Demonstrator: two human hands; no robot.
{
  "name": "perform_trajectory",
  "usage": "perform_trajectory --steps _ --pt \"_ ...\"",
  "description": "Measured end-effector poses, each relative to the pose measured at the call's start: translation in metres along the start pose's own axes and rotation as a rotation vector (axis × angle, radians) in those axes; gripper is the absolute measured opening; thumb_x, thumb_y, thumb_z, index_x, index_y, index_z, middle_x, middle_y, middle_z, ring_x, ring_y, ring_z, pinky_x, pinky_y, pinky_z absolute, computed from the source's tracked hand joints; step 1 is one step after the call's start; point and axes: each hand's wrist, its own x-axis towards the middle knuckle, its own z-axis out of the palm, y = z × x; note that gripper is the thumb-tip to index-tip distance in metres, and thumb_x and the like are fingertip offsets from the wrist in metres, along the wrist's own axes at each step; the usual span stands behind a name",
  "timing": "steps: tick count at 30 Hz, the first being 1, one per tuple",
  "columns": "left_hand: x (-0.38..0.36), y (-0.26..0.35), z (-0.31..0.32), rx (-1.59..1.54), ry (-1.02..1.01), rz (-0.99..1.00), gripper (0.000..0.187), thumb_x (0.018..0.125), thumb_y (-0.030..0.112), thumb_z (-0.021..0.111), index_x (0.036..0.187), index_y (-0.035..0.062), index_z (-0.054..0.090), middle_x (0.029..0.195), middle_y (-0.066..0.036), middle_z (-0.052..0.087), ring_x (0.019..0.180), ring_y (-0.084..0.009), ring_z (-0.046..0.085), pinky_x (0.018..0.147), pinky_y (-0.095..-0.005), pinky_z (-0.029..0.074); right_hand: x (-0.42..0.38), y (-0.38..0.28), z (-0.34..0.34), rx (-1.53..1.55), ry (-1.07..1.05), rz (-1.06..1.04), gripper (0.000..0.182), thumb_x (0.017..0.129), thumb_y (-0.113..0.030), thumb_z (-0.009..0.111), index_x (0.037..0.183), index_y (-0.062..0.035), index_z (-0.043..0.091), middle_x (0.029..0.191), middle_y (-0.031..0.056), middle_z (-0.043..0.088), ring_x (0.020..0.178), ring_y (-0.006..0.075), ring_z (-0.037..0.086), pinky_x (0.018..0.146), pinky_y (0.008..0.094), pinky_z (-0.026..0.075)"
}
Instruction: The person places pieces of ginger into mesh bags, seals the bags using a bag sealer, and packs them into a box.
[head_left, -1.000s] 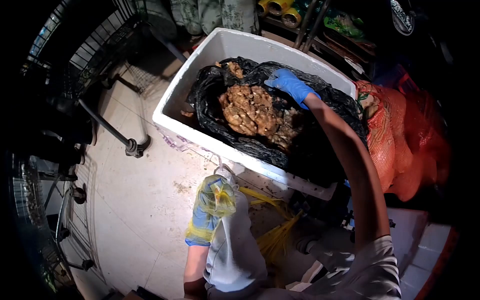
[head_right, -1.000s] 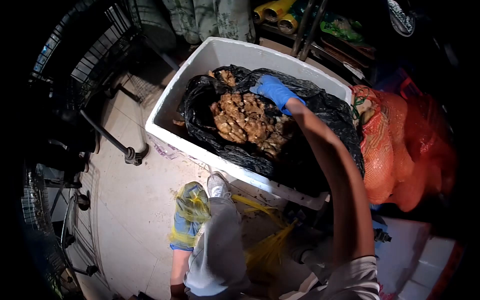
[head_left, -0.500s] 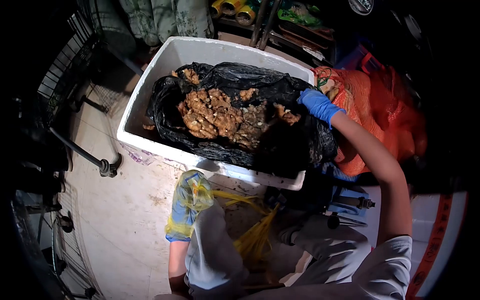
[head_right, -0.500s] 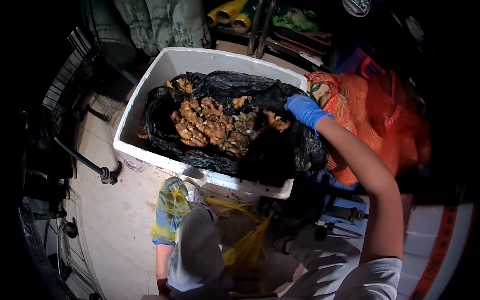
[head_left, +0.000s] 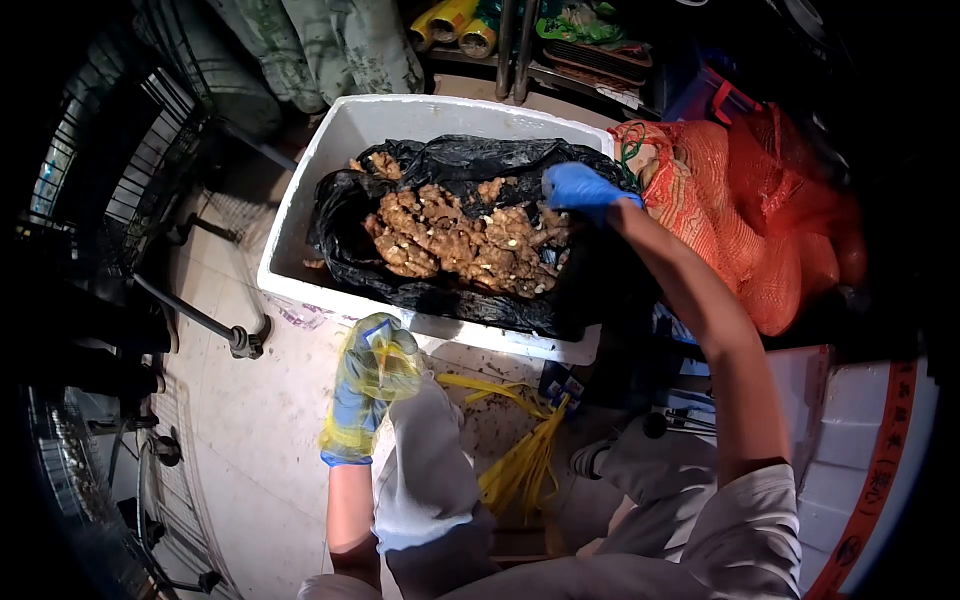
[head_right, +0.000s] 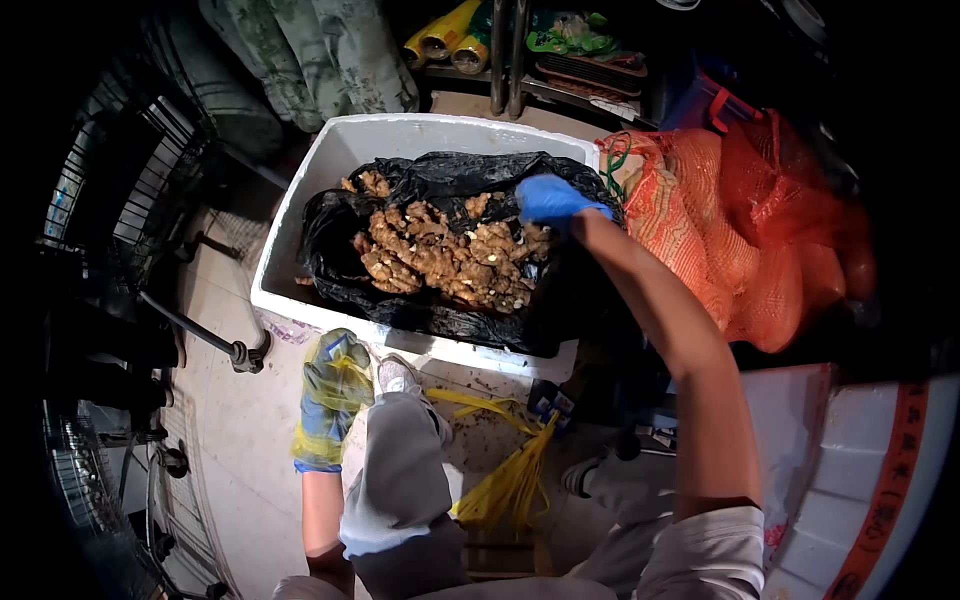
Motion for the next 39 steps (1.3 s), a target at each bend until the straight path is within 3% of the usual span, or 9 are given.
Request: perform_trajectory --steps 2,9,11,13,15,17,21,35,39 --pt "-0.005 0.006 0.008 0.029 -0.017 -0.007 0.038 0.079 0.03 0.05 0.107 0.0066 0.043 0.093 -0.007 0.05 0.082 -0.0165 0.051 0.068 -0.0265 0.045 -0.001 -0.013 0.038 -0.194 -0.248 0.353 0.016 0.061 -0.014 0.055 0.07 -0.0019 0.061 0.077 0.0171 0.058 0.073 0.0283 0.058 0.062 0.0354 0.046" --pt "-0.031 0.027 0.036 0.04 -0.103 0.124 0.033 0.079 0.02 0.051 0.108 0.0067 0.042 0.095 -0.006 0.048 0.086 -0.0162 0.05 0.073 -0.026 0.044 -0.006 -0.03 0.052 -0.143 -0.214 0.336 0.022 0.064 -0.017 0.056 0.08 -0.003 0.061 0.08 0.0166 0.058 0.075 0.028 0.057 0.065 0.0351 0.045" --pt "-0.033 0.034 0.049 0.454 0.037 0.287 0.031 0.076 0.006 0.055 0.103 0.0016 0.042 0.093 -0.007 0.049 0.083 -0.012 0.048 0.072 -0.0229 0.043 -0.009 -0.041 0.018 -0.047 -0.163 0.364 0.025 0.062 -0.022 0.06 0.074 -0.0007 0.06 0.074 0.0179 0.057 0.069 0.0277 0.057 0.061 0.0352 0.045" --pt "-0.043 0.041 0.059 0.249 0.002 0.185 0.041 0.072 0.008 0.06 0.108 0.0018 0.04 0.098 -0.006 0.047 0.088 -0.0118 0.047 0.078 -0.0236 0.04 -0.032 -0.058 -0.015 0.49 0.206 0.32 0.023 0.06 -0.02 0.065 0.07 -0.0006 0.059 0.067 0.01 0.056 0.059 0.0238 0.053 0.057 0.0306 0.041" --pt "-0.053 0.046 0.067 -0.114 -0.094 0.096 0.058 0.066 0.018 0.067 0.112 0.0023 0.037 0.103 -0.006 0.046 0.094 -0.0154 0.047 0.083 -0.0289 0.039 -0.05 -0.092 -0.063 1.209 -0.011 0.33 0.019 0.07 -0.016 0.06 0.078 -0.0006 0.055 0.073 0.0047 0.053 0.062 0.0142 0.05 0.058 0.0251 0.039" --pt "-0.054 0.042 0.07 -0.118 -0.267 0.143 0.041 0.077 0.018 0.054 0.112 0.004 0.037 0.108 -0.01 0.043 0.1 -0.0255 0.045 0.084 -0.042 0.04 -0.066 -0.135 -0.093 1.36 0.075 0.197 0.02 0.072 -0.015 0.059 0.083 -0.0004 0.052 0.077 0.0049 0.053 0.066 0.0119 0.05 0.06 0.0234 0.039" --pt "-0.06 0.032 0.085 -0.218 -0.264 0.071 0.06 0.067 0.024 0.064 0.116 0.0069 0.033 0.111 -0.009 0.041 0.1 -0.0237 0.045 0.084 -0.0391 0.041 -0.09 -0.213 -0.116 1.852 0.174 0.074 0.022 0.074 -0.015 0.056 0.088 0.0016 0.05 0.077 0.0071 0.056 0.074 0.0148 0.055 0.065 0.0223 0.042" --pt "-0.067 0.021 0.085 0.095 -0.134 0.08 0.046 0.07 -0.001 0.055 0.112 0.0009 0.037 0.103 -0.009 0.047 0.089 -0.0154 0.05 0.077 -0.027 0.043 -0.085 -0.256 -0.085 1.663 -0.058 -0.171 0.031 0.074 -0.021 0.058 0.096 -0.0014 0.048 0.092 0.0036 0.051 0.083 0.0083 0.047 0.07 0.0192 0.038" --pt "-0.066 0.028 0.076 -0.033 0.042 0.256 0.055 0.068 0.001 0.059 0.117 0.0009 0.033 0.102 -0.009 0.047 0.088 -0.0172 0.05 0.075 -0.0268 0.043 -0.051 -0.159 -0.086 1.409 0.361 0.005 0.028 0.082 -0.023 0.046 0.095 0.0013 0.051 0.088 0.0065 0.055 0.077 0.0082 0.051 0.069 0.0172 0.039"
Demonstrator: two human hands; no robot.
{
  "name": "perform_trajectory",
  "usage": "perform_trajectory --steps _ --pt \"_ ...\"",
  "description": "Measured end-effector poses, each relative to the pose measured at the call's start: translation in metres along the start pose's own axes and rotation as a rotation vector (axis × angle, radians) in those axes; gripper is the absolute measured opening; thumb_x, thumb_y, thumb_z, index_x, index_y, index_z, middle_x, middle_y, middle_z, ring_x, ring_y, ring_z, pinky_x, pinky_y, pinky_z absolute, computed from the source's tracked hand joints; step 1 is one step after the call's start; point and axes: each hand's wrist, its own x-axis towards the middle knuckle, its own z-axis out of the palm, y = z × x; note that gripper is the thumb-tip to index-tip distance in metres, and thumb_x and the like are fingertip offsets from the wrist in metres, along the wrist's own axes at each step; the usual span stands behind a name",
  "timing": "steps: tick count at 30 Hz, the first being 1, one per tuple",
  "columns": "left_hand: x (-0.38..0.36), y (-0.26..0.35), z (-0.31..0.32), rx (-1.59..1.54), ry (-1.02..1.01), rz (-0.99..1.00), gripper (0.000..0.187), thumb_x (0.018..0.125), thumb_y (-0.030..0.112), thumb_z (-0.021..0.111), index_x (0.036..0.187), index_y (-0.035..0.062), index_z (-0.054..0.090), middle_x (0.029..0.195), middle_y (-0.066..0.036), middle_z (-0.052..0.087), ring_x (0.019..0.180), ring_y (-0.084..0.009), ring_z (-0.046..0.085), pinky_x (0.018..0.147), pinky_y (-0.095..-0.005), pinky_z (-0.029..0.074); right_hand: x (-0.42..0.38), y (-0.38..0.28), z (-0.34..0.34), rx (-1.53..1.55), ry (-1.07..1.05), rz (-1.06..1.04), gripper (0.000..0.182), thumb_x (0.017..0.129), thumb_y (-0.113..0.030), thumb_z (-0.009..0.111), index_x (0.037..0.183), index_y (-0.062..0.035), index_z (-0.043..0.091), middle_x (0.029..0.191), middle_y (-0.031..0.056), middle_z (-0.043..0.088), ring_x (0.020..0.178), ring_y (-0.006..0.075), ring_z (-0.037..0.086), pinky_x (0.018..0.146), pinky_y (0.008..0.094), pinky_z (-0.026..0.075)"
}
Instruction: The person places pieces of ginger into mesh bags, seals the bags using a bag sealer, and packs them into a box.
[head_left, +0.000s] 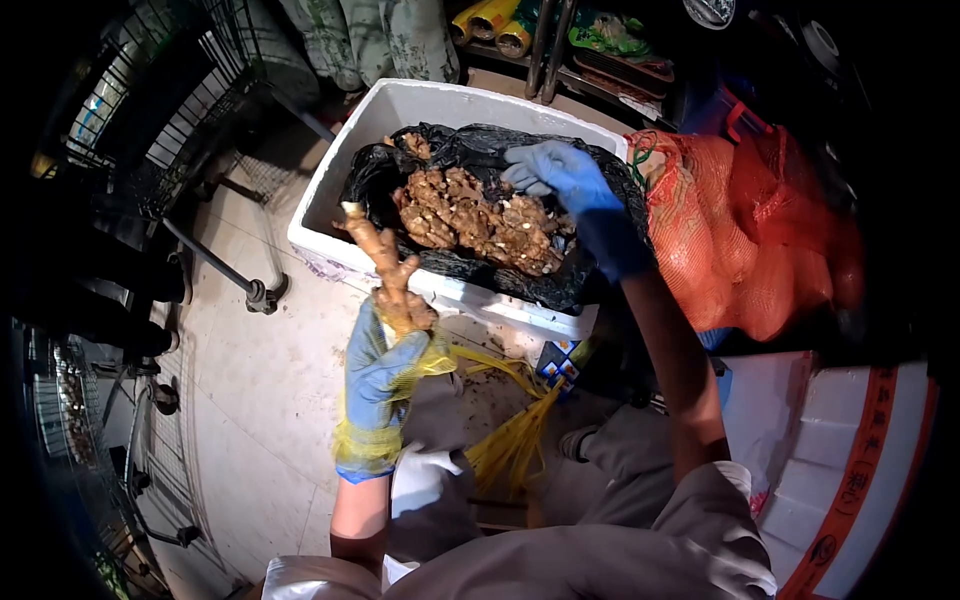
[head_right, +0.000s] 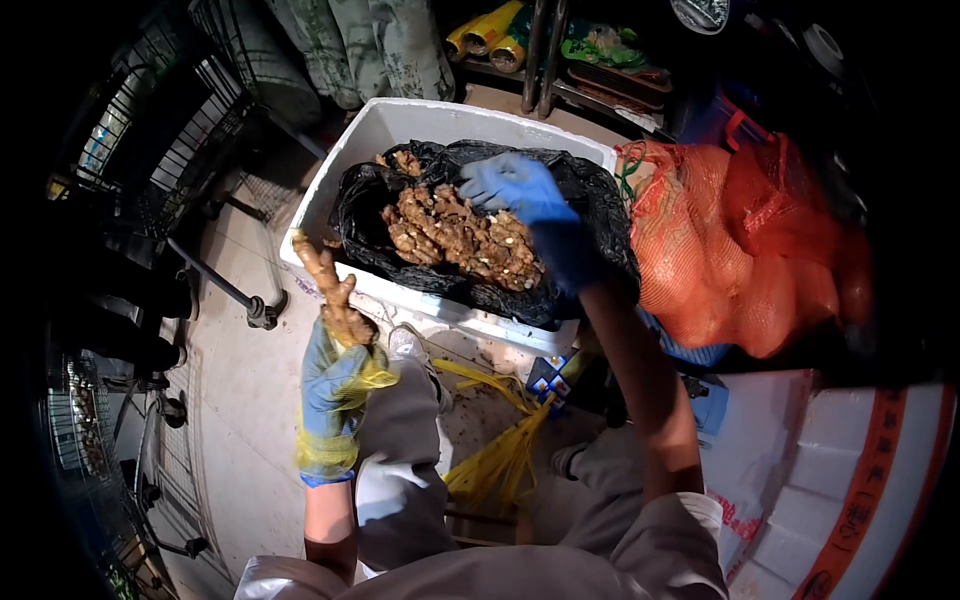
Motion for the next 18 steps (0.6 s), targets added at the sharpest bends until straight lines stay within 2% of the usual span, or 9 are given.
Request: perform_trajectory --steps 4,5,6,7,8,10,12,16,18 --pt "0.009 0.003 -0.005 -0.056 0.025 0.105 0.054 0.07 0.014 0.062 0.116 0.0033 0.035 0.101 -0.002 0.044 0.081 -0.0097 0.046 0.068 -0.0225 0.042 0.036 0.117 -0.092 -0.507 0.187 0.243 0.019 0.075 -0.02 0.054 0.069 -0.0023 0.054 0.061 0.0001 0.049 0.057 0.007 0.04 0.053 0.0219 0.034" --pt "0.013 0.006 -0.006 -0.04 0.027 0.107 0.054 0.071 0.014 0.062 0.116 0.0033 0.035 0.1 -0.002 0.044 0.08 -0.0096 0.046 0.068 -0.0224 0.042 0.056 0.175 -0.126 -0.977 0.086 0.178 0.018 0.071 -0.019 0.056 0.07 -0.001 0.053 0.063 0.0052 0.052 0.058 0.0139 0.047 0.056 0.026 0.038" --pt "0.015 0.007 -0.007 -0.039 0.034 0.106 0.054 0.071 0.014 0.062 0.116 0.0033 0.035 0.1 -0.002 0.044 0.08 -0.0094 0.046 0.068 -0.0224 0.042 0.058 0.178 -0.126 -1.209 0.004 0.282 0.022 0.067 -0.02 0.052 0.077 -0.0004 0.056 0.081 0.0208 0.055 0.078 0.0355 0.052 0.068 0.0392 0.042" --pt "0.018 0.008 -0.008 -0.034 0.038 0.106 0.053 0.071 0.015 0.062 0.116 0.0033 0.035 0.099 -0.002 0.044 0.08 -0.0093 0.046 0.068 -0.0223 0.042 0.056 0.183 -0.123 -1.332 0.052 0.268 0.022 0.069 -0.018 0.05 0.08 -0.001 0.057 0.086 0.0204 0.055 0.083 0.033 0.052 0.072 0.0382 0.042" --pt "0.02 0.007 -0.009 -0.032 0.047 0.102 0.053 0.071 0.015 0.062 0.116 0.0033 0.035 0.098 -0.002 0.044 0.079 -0.0092 0.046 0.068 -0.0223 0.042 0.059 0.214 -0.134 -1.4 0.095 0.145 0.019 0.069 -0.014 0.049 0.081 -0.0021 0.057 0.088 0.0204 0.055 0.084 0.032 0.053 0.073 0.0377 0.042" --pt "0.022 0.005 -0.012 -0.024 0.059 0.094 0.053 0.072 0.016 0.061 0.116 0.0034 0.035 0.097 -0.002 0.044 0.079 -0.0089 0.046 0.068 -0.0222 0.042 0.064 0.227 -0.13 -1.413 0.116 0.372 0.018 0.068 -0.011 0.05 0.082 -0.0029 0.057 0.089 0.0192 0.055 0.084 0.031 0.053 0.074 0.0374 0.042" --pt "0.023 0.004 -0.014 -0.02 0.07 0.073 0.053 0.072 0.017 0.061 0.116 0.0034 0.035 0.096 -0.002 0.044 0.078 -0.0086 0.045 0.068 -0.0221 0.041 0.06 0.246 -0.133 -1.468 0.154 0.21 0.018 0.067 -0.009 0.05 0.084 -0.004 0.057 0.09 0.0165 0.056 0.084 0.0308 0.053 0.073 0.037 0.043" --pt "0.019 -0.001 -0.015 -0.029 0.087 0.051 0.053 0.073 0.018 0.061 0.116 0.0035 0.035 0.093 -0.001 0.044 0.076 -0.0081 0.045 0.068 -0.0219 0.041 0.051 0.214 -0.113 -1.578 0.192 -0.058 0.015 0.066 -0.009 0.052 0.081 -0.0053 0.056 0.081 0.014 0.057 0.075 0.031 0.054 0.065 0.0371 0.044" --pt "0.018 -0.002 -0.013 -0.096 0.079 0.078 0.051 0.075 0.017 0.058 0.117 0.0025 0.033 0.088 -0.003 0.044 0.077 -0.01 0.045 0.069 -0.0234 0.041 0.057 0.19 -0.105 -1.534 0.286 0.042 0.016 0.068 -0.011 0.052 0.082 -0.0051 0.053 0.078 0.0163 0.055 0.072 0.0326 0.053 0.063 0.0386 0.043"
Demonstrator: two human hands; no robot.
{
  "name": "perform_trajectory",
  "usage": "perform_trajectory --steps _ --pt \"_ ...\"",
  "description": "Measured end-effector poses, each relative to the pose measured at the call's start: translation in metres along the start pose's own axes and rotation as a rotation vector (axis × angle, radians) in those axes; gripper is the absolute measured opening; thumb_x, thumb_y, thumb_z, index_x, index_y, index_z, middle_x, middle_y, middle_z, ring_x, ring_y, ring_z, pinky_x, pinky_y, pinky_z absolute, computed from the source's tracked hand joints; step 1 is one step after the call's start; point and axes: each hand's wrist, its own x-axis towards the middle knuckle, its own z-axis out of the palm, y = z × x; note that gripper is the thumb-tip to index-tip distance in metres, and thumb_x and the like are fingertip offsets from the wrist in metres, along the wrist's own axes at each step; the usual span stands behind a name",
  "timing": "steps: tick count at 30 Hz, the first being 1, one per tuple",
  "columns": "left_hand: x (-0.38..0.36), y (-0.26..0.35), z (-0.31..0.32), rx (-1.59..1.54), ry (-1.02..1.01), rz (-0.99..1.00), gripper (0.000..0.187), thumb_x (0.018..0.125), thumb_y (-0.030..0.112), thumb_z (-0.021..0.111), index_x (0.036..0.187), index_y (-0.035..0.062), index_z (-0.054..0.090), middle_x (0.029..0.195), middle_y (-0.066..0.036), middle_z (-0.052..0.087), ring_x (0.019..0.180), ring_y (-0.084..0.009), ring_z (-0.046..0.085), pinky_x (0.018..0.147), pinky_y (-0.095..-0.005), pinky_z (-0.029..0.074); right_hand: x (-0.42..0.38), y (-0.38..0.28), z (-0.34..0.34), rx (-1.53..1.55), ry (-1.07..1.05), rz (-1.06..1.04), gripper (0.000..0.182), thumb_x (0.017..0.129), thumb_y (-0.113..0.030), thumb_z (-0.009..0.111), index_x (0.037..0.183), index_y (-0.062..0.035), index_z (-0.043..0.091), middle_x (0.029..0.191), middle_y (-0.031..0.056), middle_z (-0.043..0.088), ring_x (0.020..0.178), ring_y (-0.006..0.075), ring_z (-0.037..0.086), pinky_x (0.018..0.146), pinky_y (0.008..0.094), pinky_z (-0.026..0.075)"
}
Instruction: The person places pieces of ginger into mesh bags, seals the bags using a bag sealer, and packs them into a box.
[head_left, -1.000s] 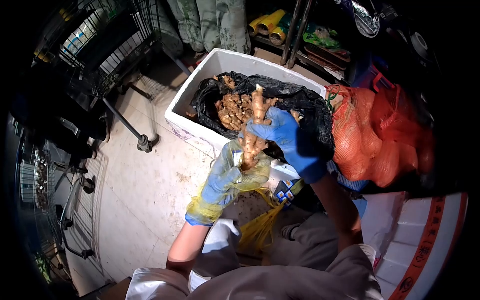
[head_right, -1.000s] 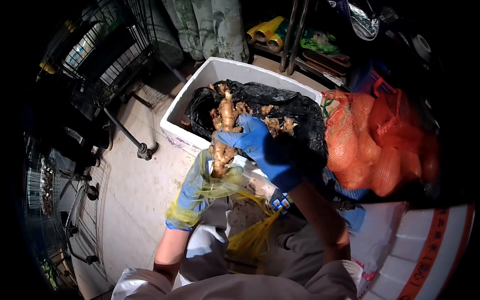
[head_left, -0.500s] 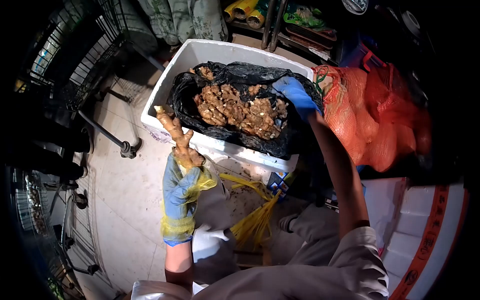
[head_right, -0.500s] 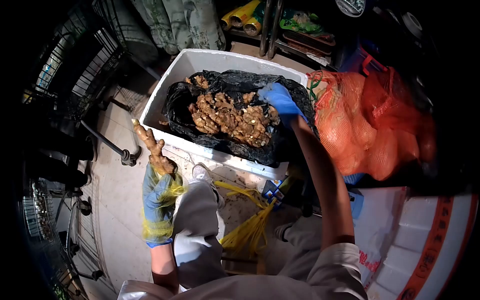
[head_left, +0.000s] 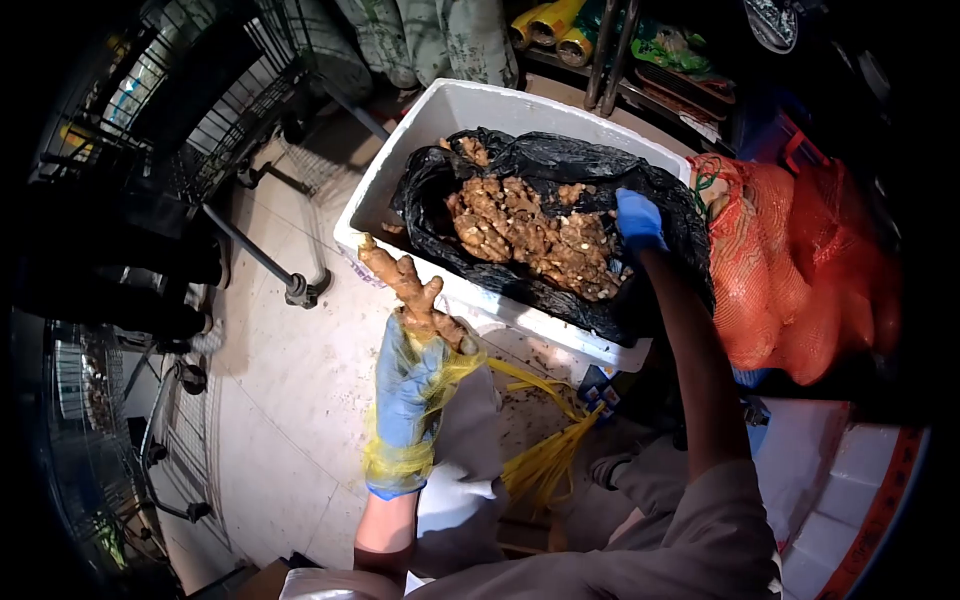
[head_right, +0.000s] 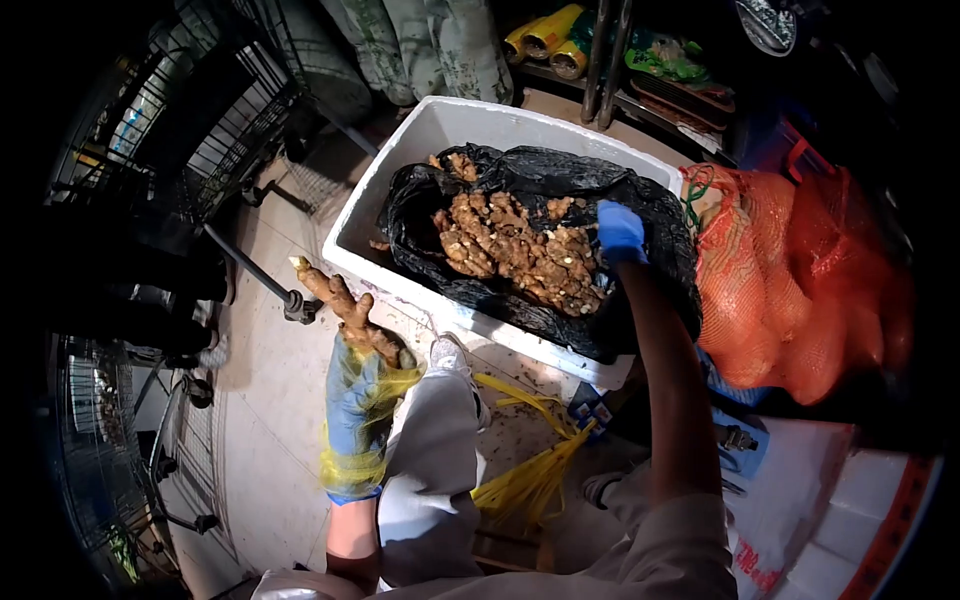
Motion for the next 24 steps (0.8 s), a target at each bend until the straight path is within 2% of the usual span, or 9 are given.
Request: perform_trajectory --steps 4,8,10,12,13,15,20,21,24 --pt "-0.01 0.011 0.005 0.015 -0.049 -0.005 0.04 0.079 0.008 0.05 0.114 0.0019 0.032 0.092 -0.006 0.047 0.082 -0.0145 0.049 0.076 -0.0284 0.042 0.001 -0.024 -0.084 0.231 0.043 0.145 0.022 0.075 -0.018 0.05 0.087 -0.0001 0.049 0.077 0.0168 0.056 0.07 0.031 0.055 0.062 0.037 0.042" --pt "-0.013 0.013 0.006 0.155 0.017 0.029 0.042 0.079 0.007 0.049 0.117 0.001 0.031 0.101 -0.008 0.047 0.089 -0.0153 0.05 0.076 -0.0275 0.042 -0.041 -0.093 -0.214 1.486 -0.221 0.022 0.018 0.076 -0.016 0.054 0.088 -0.0036 0.052 0.074 0.0052 0.056 0.066 0.0124 0.054 0.059 0.0241 0.044" --pt "-0.016 0.013 0.009 0.148 -0.033 0.019 0.041 0.08 0.008 0.048 0.116 0.0007 0.031 0.107 -0.009 0.045 0.094 -0.0149 0.048 0.077 -0.0269 0.042 -0.064 -0.124 -0.25 1.597 -0.505 -0.009 0.014 0.075 -0.015 0.056 0.086 -0.0056 0.054 0.075 0.005 0.056 0.066 0.0118 0.054 0.057 0.0226 0.044" --pt "-0.018 0.013 0.012 0.251 -0.031 0.056 0.04 0.082 0.012 0.046 0.117 0.0008 0.031 0.109 -0.009 0.044 0.096 -0.0149 0.046 0.079 -0.0278 0.041 -0.082 -0.156 -0.256 1.538 -0.422 -0.312 0.017 0.072 -0.017 0.059 0.084 -0.0044 0.055 0.075 0.0064 0.056 0.064 0.0115 0.054 0.056 0.0227 0.042" --pt "-0.016 0.012 0.006 0.331 -0.121 0.066 0.042 0.084 0.024 0.042 0.118 0.0023 0.03 0.111 -0.01 0.042 0.099 -0.0163 0.044 0.081 -0.0297 0.04 -0.088 -0.167 -0.26 1.534 -0.421 -0.315 0.017 0.072 -0.017 0.059 0.084 -0.0044 0.055 0.075 0.0064 0.056 0.064 0.0115 0.054 0.056 0.0227 0.042" --pt "-0.018 0.008 0.005 0.152 -0.121 0.035 0.044 0.085 0.029 0.04 0.119 0.0032 0.03 0.111 -0.01 0.042 0.099 -0.0171 0.044 0.082 -0.0302 0.039 -0.097 -0.185 -0.269 1.021 -0.414 -0.247 0.021 0.071 -0.016 0.059 0.086 -0.0027 0.054 0.076 0.0088 0.057 0.066 0.0139 0.055 0.058 0.0235 0.041" --pt "-0.013 -0.007 -0.013 -0.278 -0.329 -0.077 0.045 0.084 0.035 0.038 0.118 0.005 0.032 0.113 -0.009 0.04 0.101 -0.0179 0.043 0.084 -0.0307 0.038 -0.11 -0.202 -0.264 1.025 -0.321 -0.293 0.024 0.066 -0.012 0.063 0.088 -0.0061 0.055 0.077 0.0044 0.055 0.07 0.0132 0.052 0.062 0.0233 0.041" --pt "-0.017 -0.008 -0.011 0.09 -0.126 0.011 0.042 0.085 0.032 0.038 0.116 0.0046 0.034 0.111 -0.008 0.042 0.098 -0.0163 0.045 0.081 -0.0297 0.041 -0.113 -0.208 -0.254 1.086 -0.215 -0.313 0.024 0.067 -0.012 0.063 0.088 -0.0058 0.055 0.077 0.0056 0.054 0.07 0.0159 0.053 0.062 0.0245 0.042" --pt "-0.016 0.004 0.0 0.052 0.005 -0.044 0.039 0.085 0.028 0.038 0.115 0.0044 0.036 0.108 -0.007 0.044 0.093 -0.0138 0.047 0.078 -0.028 0.042 -0.122 -0.219 -0.238 1.059 0.121 -0.49 0.029 0.066 -0.01 0.064 0.091 -0.0042 0.054 0.083 0.0103 0.052 0.073 0.023 0.054 0.065 0.0284 0.043"
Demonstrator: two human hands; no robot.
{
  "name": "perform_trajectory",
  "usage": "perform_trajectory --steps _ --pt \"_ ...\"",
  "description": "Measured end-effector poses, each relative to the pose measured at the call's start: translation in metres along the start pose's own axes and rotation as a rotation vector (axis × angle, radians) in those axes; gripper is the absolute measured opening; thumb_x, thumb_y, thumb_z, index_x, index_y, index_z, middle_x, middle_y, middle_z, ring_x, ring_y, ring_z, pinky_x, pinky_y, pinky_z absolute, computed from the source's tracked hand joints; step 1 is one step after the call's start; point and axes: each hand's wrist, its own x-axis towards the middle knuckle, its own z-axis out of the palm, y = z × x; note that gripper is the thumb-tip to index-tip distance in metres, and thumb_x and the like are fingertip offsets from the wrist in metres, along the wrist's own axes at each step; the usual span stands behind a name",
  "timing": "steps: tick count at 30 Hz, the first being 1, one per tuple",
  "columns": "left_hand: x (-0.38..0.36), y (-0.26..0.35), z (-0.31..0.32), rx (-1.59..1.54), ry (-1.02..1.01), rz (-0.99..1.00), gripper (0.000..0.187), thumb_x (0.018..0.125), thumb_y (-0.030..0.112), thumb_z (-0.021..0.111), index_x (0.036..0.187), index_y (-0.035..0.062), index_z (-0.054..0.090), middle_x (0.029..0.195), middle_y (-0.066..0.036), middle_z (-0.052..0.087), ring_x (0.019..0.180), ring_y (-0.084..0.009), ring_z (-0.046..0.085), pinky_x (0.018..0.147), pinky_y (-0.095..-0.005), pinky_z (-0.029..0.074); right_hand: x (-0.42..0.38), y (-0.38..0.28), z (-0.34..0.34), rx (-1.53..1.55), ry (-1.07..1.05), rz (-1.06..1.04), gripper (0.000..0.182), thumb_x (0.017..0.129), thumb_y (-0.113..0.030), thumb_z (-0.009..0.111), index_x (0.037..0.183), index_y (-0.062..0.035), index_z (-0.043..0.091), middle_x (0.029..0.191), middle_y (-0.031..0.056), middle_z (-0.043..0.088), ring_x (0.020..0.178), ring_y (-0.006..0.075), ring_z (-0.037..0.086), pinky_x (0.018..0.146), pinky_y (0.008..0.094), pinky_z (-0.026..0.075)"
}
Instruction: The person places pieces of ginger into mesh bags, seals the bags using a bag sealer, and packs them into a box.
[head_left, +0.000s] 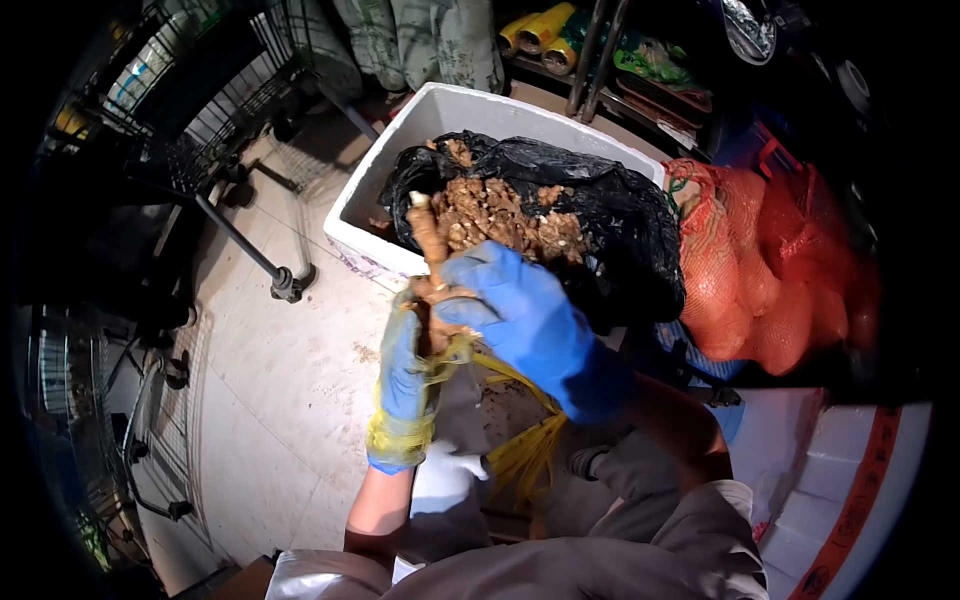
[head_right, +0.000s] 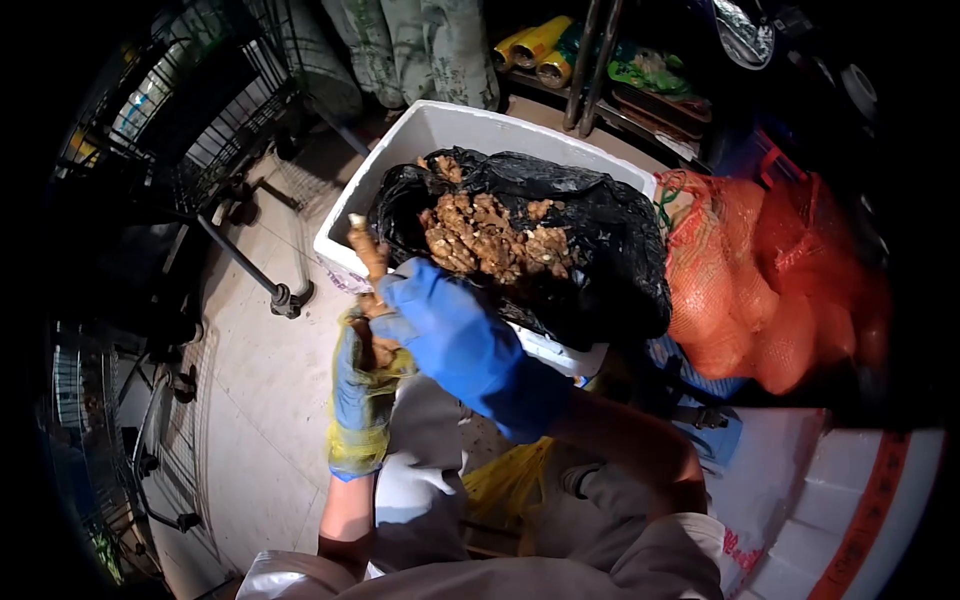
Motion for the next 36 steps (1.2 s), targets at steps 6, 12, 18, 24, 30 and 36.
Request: perform_trajectory --steps 6,12,18,24,30,36 --pt "0.008 0.002 -0.003 -0.128 0.132 0.059 0.038 0.087 0.029 0.033 0.116 0.0045 0.036 0.106 -0.006 0.048 0.091 -0.0141 0.05 0.076 -0.0259 0.042 0.029 0.014 -0.036 0.205 0.074 0.315 0.039 0.07 -0.023 0.062 0.101 -0.0027 0.049 0.09 0.0111 0.055 0.078 0.0154 0.054 0.068 0.0275 0.044" --pt "0.004 -0.005 -0.021 0.229 0.119 0.154 0.04 0.082 0.011 0.044 0.119 0.0024 0.031 0.111 -0.009 0.042 0.098 -0.0163 0.045 0.08 -0.027 0.042 0.009 0.215 -0.076 -0.203 -0.143 0.57 0.025 0.067 -0.023 0.059 0.081 -0.0025 0.057 0.075 0.0108 0.058 0.064 0.0195 0.055 0.062 0.0288 0.043" --pt "0.005 -0.003 -0.021 0.128 0.155 0.087 0.041 0.081 0.01 0.044 0.12 0.0033 0.03 0.113 -0.009 0.041 0.098 -0.0173 0.045 0.079 -0.0279 0.042 -0.041 0.302 -0.027 -0.722 -0.508 0.545 0.034 0.06 -0.028 0.065 0.078 -0.0004 0.058 0.079 0.0184 0.057 0.074 0.0316 0.055 0.066 0.0365 0.044" --pt "0.01 -0.002 -0.017 -0.088 0.218 0.005 0.039 0.084 0.023 0.04 0.117 0.003 0.035 0.108 -0.009 0.046 0.094 -0.0166 0.049 0.075 -0.0265 0.044 -0.026 0.301 0.001 -0.794 -0.581 0.58 0.03 0.063 -0.029 0.062 0.076 -0.0016 0.059 0.08 0.0151 0.058 0.076 0.0301 0.055 0.069 0.0355 0.044" --pt "0.008 -0.005 -0.004 0.192 0.324 0.153 0.034 0.085 0.031 0.037 0.109 0.0073 0.043 0.093 -0.005 0.053 0.079 -0.0125 0.052 0.066 -0.0228 0.043 -0.047 0.396 -0.046 -0.6 -0.315 0.661 0.016 0.065 -0.017 0.057 0.074 -0.0037 0.06 0.078 0.0157 0.058 0.074 0.0281 0.056 0.068 0.0353 0.044" --pt "0.009 -0.005 -0.003 0.144 0.324 0.153 0.036 0.086 0.031 0.036 0.112 0.0064 0.04 0.096 -0.005 0.052 0.081 -0.0132 0.052 0.069 -0.0242 0.043 -0.047 0.364 -0.051 -0.721 -0.423 0.575 0.02 0.056 -0.01 0.061 0.075 -0.0041 0.059 0.078 0.0158 0.056 0.077 0.0318 0.053 0.066 0.0362 0.044"
